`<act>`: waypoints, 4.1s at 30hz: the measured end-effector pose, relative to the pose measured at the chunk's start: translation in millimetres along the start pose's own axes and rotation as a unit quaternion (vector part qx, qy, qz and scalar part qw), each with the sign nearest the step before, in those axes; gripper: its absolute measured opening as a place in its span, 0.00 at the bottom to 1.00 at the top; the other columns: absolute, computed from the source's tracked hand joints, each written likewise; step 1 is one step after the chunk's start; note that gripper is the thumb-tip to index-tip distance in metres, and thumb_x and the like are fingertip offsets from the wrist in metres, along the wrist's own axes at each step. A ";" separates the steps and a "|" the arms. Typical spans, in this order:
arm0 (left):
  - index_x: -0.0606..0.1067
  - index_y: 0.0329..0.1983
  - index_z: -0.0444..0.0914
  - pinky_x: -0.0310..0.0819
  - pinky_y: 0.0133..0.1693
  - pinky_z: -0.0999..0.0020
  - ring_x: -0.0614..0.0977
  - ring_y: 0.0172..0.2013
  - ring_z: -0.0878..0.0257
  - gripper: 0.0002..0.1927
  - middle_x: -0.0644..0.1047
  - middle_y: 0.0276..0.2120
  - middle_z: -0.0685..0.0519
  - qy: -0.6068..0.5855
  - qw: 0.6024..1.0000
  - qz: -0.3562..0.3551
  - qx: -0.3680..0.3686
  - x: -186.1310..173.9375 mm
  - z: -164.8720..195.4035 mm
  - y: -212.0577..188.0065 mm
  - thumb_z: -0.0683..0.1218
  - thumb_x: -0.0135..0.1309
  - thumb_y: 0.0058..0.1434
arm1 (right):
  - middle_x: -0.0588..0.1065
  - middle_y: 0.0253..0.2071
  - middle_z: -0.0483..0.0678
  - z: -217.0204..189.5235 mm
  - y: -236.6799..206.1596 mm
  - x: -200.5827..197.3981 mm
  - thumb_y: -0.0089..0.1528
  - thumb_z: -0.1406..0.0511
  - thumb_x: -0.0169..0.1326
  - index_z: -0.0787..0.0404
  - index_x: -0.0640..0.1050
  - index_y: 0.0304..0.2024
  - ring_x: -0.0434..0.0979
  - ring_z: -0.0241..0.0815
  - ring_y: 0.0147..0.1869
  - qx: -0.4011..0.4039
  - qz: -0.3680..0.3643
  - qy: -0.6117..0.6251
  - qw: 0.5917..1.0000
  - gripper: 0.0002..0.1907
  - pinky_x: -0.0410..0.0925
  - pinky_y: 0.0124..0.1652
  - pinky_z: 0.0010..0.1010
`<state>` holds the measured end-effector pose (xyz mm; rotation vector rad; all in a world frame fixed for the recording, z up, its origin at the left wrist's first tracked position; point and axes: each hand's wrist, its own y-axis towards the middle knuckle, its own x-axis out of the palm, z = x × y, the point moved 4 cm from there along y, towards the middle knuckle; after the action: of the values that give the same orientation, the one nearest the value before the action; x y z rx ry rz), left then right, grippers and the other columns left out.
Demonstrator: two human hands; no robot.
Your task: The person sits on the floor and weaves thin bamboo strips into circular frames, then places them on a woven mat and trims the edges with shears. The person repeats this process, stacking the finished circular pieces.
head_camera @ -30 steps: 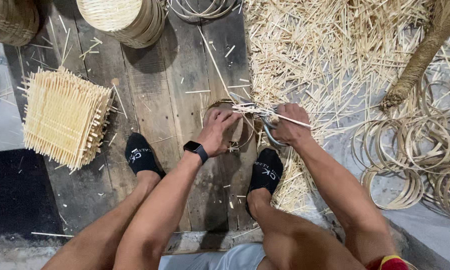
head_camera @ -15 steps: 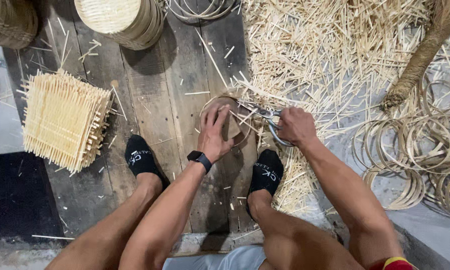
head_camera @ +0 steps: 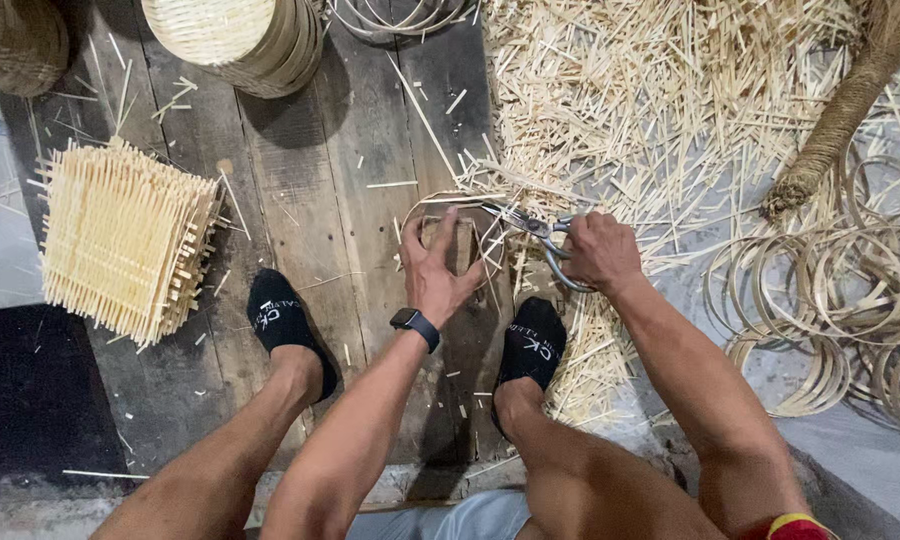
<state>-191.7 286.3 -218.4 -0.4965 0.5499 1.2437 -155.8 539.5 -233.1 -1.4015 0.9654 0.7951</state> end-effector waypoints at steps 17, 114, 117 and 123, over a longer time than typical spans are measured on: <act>0.70 0.66 0.58 0.55 0.63 0.40 0.62 0.67 0.41 0.46 0.61 0.68 0.47 0.109 0.973 -0.200 0.042 -7.9 14.9 12.3 0.40 0.66 0.40 | 0.73 0.27 0.53 5.5 -7.9 -2.9 0.52 0.48 0.60 0.63 0.77 0.33 0.75 0.50 0.31 -0.031 0.101 0.040 0.994 0.25 0.71 0.31 0.40; 0.81 0.53 0.40 0.76 0.33 0.66 0.80 0.30 0.61 0.15 0.85 0.36 0.47 -0.096 0.979 0.058 -0.171 -10.3 -63.2 16.1 0.49 0.57 0.67 | 0.71 0.50 0.56 -40.0 -74.8 25.6 0.54 0.51 0.59 0.67 0.68 0.61 0.75 0.51 0.52 0.076 0.011 0.890 0.450 0.39 0.73 0.50 0.43; 0.80 0.52 0.34 0.77 0.37 0.66 0.82 0.33 0.59 0.17 0.84 0.36 0.45 -0.107 0.968 0.052 -0.221 -36.3 -92.6 34.7 0.48 0.59 0.64 | 0.70 0.50 0.54 -18.6 -85.6 13.2 0.55 0.49 0.58 0.67 0.67 0.60 0.76 0.51 0.53 0.055 0.055 0.906 0.415 0.39 0.75 0.49 0.47; 0.75 0.57 0.27 0.61 0.61 0.41 0.69 0.61 0.38 0.29 0.73 0.58 0.32 0.222 0.958 0.163 0.079 -39.5 -57.3 24.8 0.50 0.62 0.57 | 0.74 0.50 0.55 -13.3 -91.3 13.2 0.57 0.47 0.54 0.65 0.69 0.61 0.78 0.50 0.50 0.084 0.095 0.909 0.398 0.38 0.75 0.44 0.44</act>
<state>-231.4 227.4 -238.8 -0.5689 1.1401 1.3911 -68.7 521.2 -205.0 -1.5747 2.6887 -1.3324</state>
